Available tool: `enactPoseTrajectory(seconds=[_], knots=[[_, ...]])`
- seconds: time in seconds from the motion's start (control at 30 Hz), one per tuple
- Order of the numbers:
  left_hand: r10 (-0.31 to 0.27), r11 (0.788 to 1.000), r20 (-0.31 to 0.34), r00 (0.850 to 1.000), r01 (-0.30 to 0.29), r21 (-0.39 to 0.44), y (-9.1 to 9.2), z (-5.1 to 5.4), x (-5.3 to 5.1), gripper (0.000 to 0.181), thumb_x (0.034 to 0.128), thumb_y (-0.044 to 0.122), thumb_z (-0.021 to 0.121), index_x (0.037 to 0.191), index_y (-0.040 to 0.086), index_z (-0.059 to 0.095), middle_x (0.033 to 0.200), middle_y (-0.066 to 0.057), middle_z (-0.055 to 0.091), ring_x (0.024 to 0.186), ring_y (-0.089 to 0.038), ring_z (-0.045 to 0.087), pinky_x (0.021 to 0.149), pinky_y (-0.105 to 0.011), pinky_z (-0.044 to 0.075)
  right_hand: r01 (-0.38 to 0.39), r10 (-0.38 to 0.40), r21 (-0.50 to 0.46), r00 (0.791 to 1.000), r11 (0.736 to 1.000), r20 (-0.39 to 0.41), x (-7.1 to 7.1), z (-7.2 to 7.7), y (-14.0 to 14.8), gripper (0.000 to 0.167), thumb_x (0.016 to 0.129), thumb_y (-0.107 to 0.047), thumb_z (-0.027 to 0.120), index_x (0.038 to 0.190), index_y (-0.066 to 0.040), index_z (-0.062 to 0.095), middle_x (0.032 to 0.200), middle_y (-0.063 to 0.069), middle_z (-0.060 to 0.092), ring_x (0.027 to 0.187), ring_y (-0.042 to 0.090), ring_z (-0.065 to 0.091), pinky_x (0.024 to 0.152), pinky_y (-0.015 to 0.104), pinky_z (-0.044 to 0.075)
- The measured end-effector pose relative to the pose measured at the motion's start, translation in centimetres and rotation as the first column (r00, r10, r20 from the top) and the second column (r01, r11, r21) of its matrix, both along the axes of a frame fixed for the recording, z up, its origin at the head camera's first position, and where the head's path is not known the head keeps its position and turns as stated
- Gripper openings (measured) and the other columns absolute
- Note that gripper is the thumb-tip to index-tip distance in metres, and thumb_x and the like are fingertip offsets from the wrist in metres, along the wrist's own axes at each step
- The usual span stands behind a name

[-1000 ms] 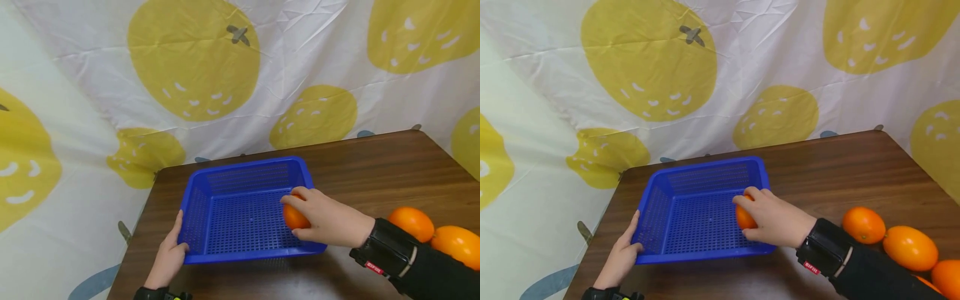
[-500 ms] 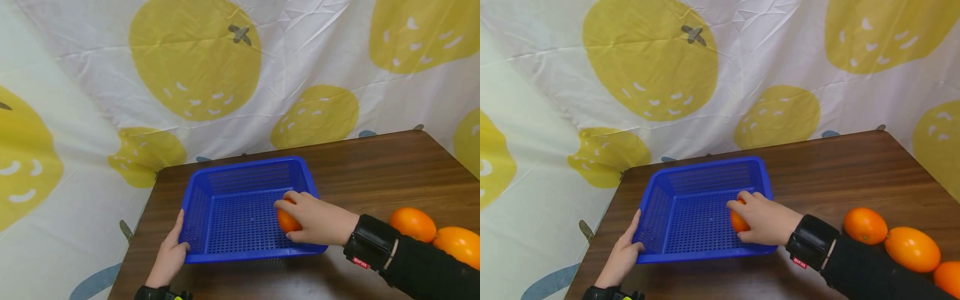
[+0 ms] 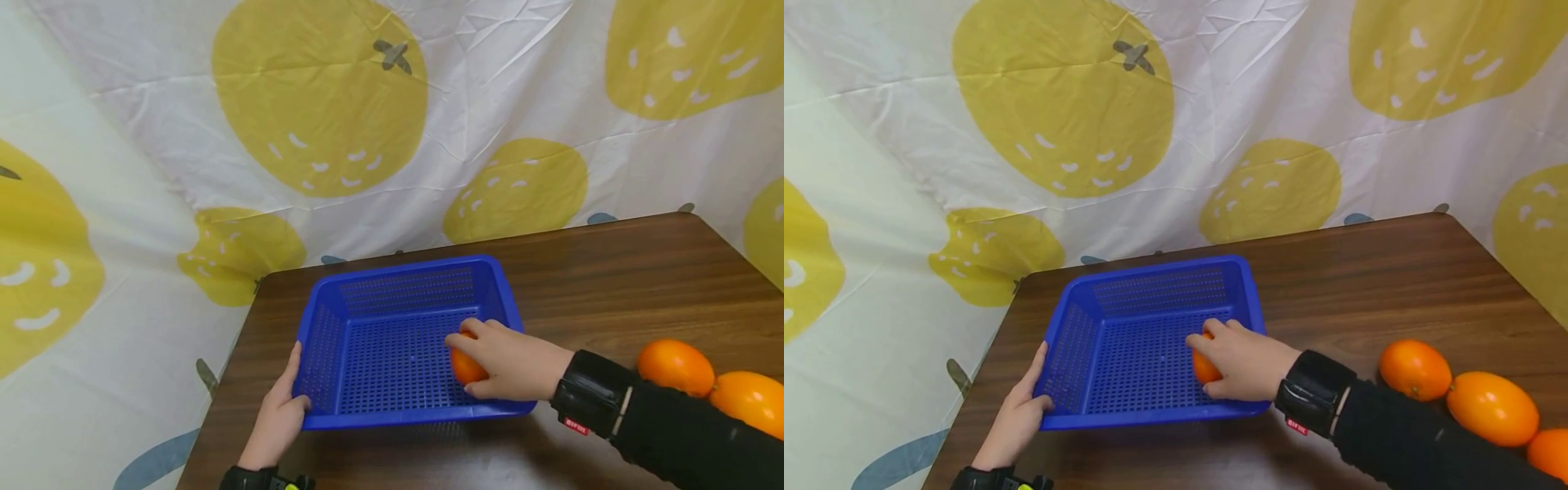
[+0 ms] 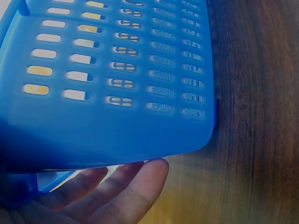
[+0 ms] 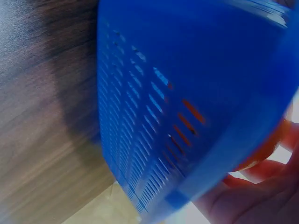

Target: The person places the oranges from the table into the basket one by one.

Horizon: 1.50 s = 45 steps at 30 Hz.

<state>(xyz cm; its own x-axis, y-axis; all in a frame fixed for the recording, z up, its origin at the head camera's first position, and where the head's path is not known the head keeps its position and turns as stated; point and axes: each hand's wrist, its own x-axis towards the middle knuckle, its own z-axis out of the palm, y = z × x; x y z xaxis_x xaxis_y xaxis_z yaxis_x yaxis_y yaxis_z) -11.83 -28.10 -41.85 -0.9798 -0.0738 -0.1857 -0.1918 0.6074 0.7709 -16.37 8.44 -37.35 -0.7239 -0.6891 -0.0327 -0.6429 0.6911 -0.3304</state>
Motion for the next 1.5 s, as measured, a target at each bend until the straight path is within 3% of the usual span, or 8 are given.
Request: enactPoseTrajectory(seconds=[0.67, 1.07, 1.5], knots=[[-0.002, 1.0, -0.009, 1.0, 0.002, 0.004, -0.1, -0.1, 0.1, 0.094, 0.0836, -0.006, 0.041, 0.164, 0.026, 0.005, 0.17, -0.019, 0.008, 0.153, -0.044, 0.014, 0.119, -0.064, 0.018, -0.071, 0.076, 0.068, 0.994, 0.995, -0.078, -0.4, -1.3, -0.8, 0.059, 0.086, -0.037, 0.076, 0.136, -0.01, 0.058, 0.12, 0.014, 0.059, 0.091, 0.027, 0.059, 0.073, 0.037, 0.055], [0.004, 1.0, -0.016, 1.0, -0.003, 0.004, -0.1, -0.1, 0.2, 0.093, 0.0847, -0.005, 0.04, 0.164, 0.028, 0.004, 0.169, -0.019, 0.009, 0.153, -0.043, 0.018, 0.117, -0.062, 0.024, -0.03, 0.04, 0.14, 0.997, 0.99, -0.068, -0.9, -2.0, -1.3, 0.059, 0.084, -0.043, 0.076, 0.133, -0.014, 0.062, 0.114, 0.011, 0.064, 0.089, 0.024, 0.062, 0.079, 0.041, 0.055], [0.018, 1.0, -0.008, 1.0, -0.018, 0.015, -0.1, -0.1, 0.1, 0.095, 0.0831, -0.006, 0.041, 0.164, 0.028, 0.005, 0.169, -0.018, 0.009, 0.153, -0.043, 0.016, 0.118, -0.063, 0.022, 0.008, -0.006, 0.206, 1.0, 0.979, -0.014, -0.7, -1.9, -1.8, 0.063, 0.083, -0.045, 0.078, 0.136, -0.014, 0.063, 0.125, 0.015, 0.066, 0.1, 0.029, 0.067, 0.089, 0.048, 0.056]])
